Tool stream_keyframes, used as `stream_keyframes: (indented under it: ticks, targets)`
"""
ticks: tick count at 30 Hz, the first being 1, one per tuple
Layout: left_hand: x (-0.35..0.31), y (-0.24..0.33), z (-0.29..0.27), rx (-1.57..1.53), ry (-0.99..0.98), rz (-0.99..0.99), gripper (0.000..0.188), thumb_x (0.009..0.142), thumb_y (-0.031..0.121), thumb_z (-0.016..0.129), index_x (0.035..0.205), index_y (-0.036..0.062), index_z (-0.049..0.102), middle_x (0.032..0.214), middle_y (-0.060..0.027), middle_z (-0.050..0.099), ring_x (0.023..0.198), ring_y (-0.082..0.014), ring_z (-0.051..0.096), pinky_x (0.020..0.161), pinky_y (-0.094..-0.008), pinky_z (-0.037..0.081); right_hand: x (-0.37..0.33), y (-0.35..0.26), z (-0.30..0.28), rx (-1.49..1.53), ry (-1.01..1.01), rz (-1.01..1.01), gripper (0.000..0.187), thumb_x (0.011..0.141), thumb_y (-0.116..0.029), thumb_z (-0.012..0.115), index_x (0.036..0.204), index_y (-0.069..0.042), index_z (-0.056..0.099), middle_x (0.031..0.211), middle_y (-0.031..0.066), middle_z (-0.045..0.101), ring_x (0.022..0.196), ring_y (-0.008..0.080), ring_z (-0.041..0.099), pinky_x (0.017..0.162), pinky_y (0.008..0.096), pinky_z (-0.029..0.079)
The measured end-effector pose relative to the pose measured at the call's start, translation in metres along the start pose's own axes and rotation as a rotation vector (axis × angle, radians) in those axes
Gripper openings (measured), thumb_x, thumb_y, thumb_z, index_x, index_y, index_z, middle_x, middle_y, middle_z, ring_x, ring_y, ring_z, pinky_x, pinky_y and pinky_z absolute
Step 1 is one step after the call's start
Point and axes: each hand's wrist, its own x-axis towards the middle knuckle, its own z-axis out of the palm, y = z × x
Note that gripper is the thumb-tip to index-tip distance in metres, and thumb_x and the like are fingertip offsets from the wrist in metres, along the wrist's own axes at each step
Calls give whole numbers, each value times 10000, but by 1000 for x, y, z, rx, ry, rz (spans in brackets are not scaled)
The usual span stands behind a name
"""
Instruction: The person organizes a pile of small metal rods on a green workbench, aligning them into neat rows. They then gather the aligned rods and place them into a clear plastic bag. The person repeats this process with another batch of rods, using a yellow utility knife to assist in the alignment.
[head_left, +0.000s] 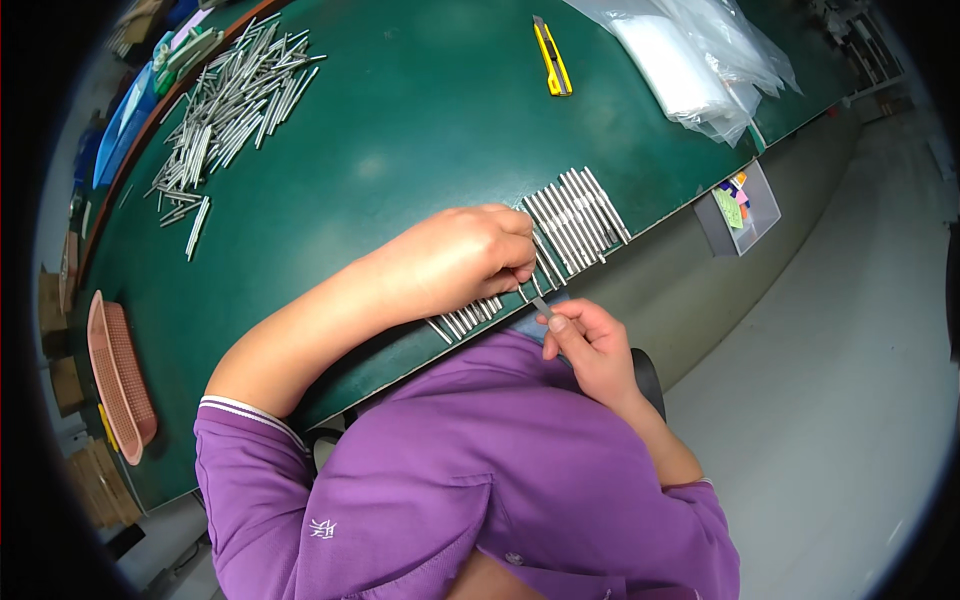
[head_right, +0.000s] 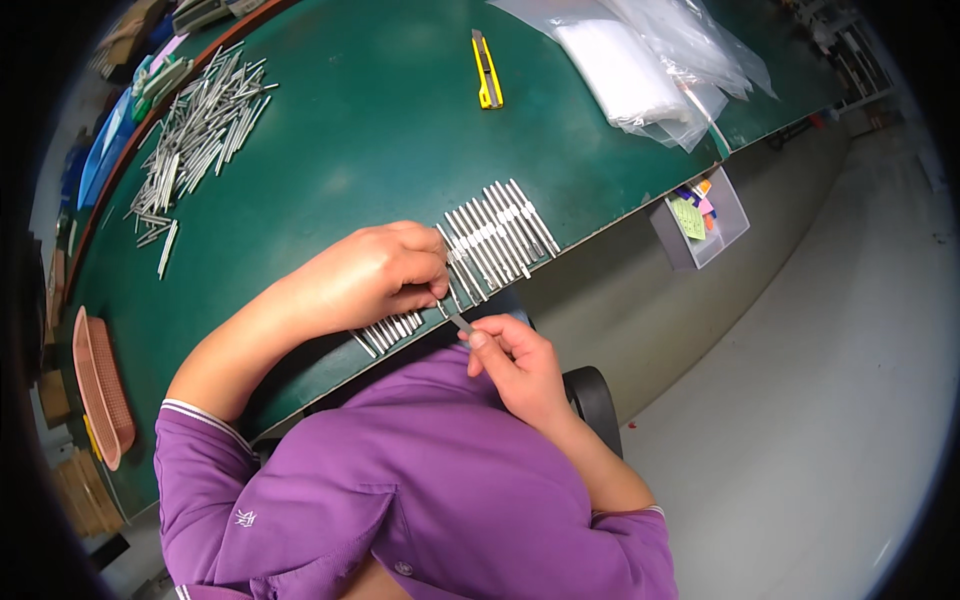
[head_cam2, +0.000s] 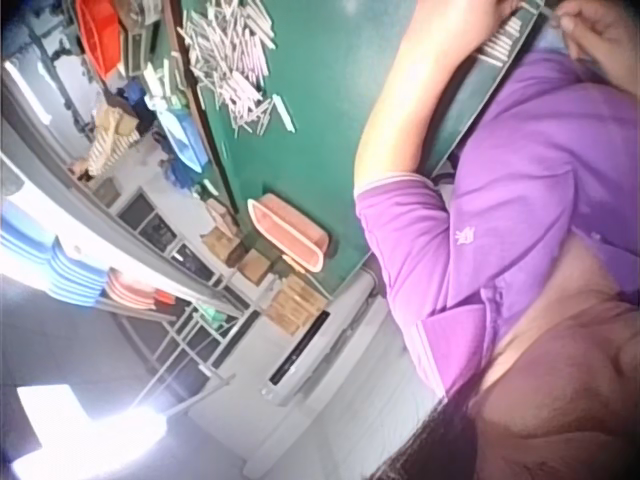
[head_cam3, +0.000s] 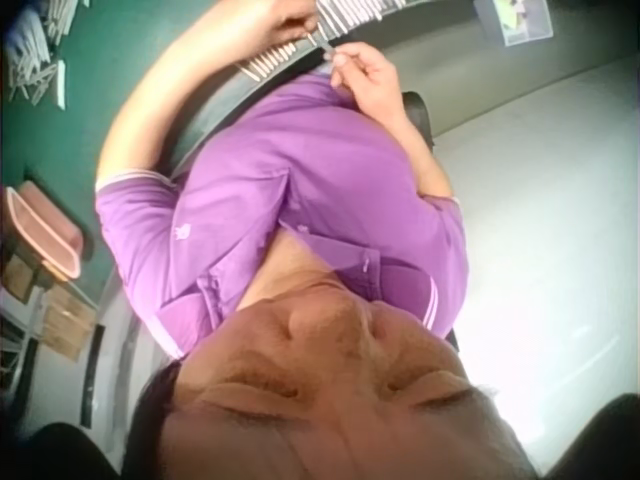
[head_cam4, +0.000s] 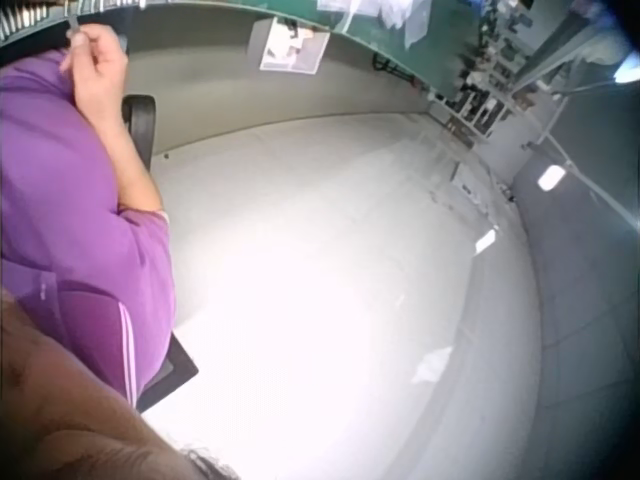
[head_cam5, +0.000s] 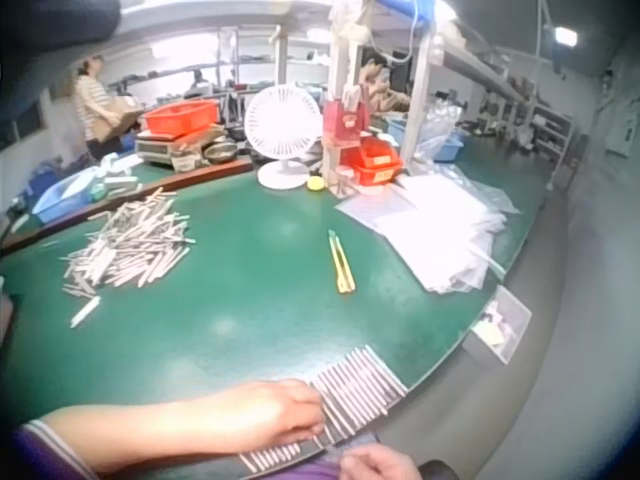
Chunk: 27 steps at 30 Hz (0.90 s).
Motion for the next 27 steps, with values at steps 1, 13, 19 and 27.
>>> stream_keyframes:
  ticks: [1, 13, 19, 27]
  targets:
    - [-1, 1, 0, -10, 0, -31, 159, 736, 32, 744, 848, 25, 631, 864, -94, 603, 859, -310, 618, 738, -419, 513, 1, -1, 1, 5, 6, 0, 170, 1007, -144, 564, 1049, 4, 636, 735, 4, 630, 685, 50, 560, 637, 205, 420]
    - [-1, 4, 0, -57, -6, -100, 151, 711, 1, 738, 801, 22, 618, 857, -109, 609, 880, -324, 616, 754, -416, 504, 3, 0, 8, 39, -27, 26, 188, 1014, -159, 559, 1058, 9, 633, 733, -1, 614, 684, 45, 546, 620, 197, 405]
    - [1, 2, 4, -71, 6, -124, 147, 704, -1, 741, 771, 19, 612, 826, -105, 609, 865, -315, 619, 755, -408, 503, 7, -1, 15, 40, -2, 19, 174, 1010, -143, 563, 1058, 9, 632, 745, 1, 604, 680, 48, 539, 623, 195, 412]
    - [3, 2, 3, -85, 20, -133, 142, 695, -6, 737, 753, 18, 609, 802, -98, 602, 828, -303, 617, 730, -398, 500, -5, -2, 9, 45, 39, 15, 157, 1001, -129, 571, 1055, 4, 632, 749, -6, 599, 685, 45, 546, 625, 198, 420]
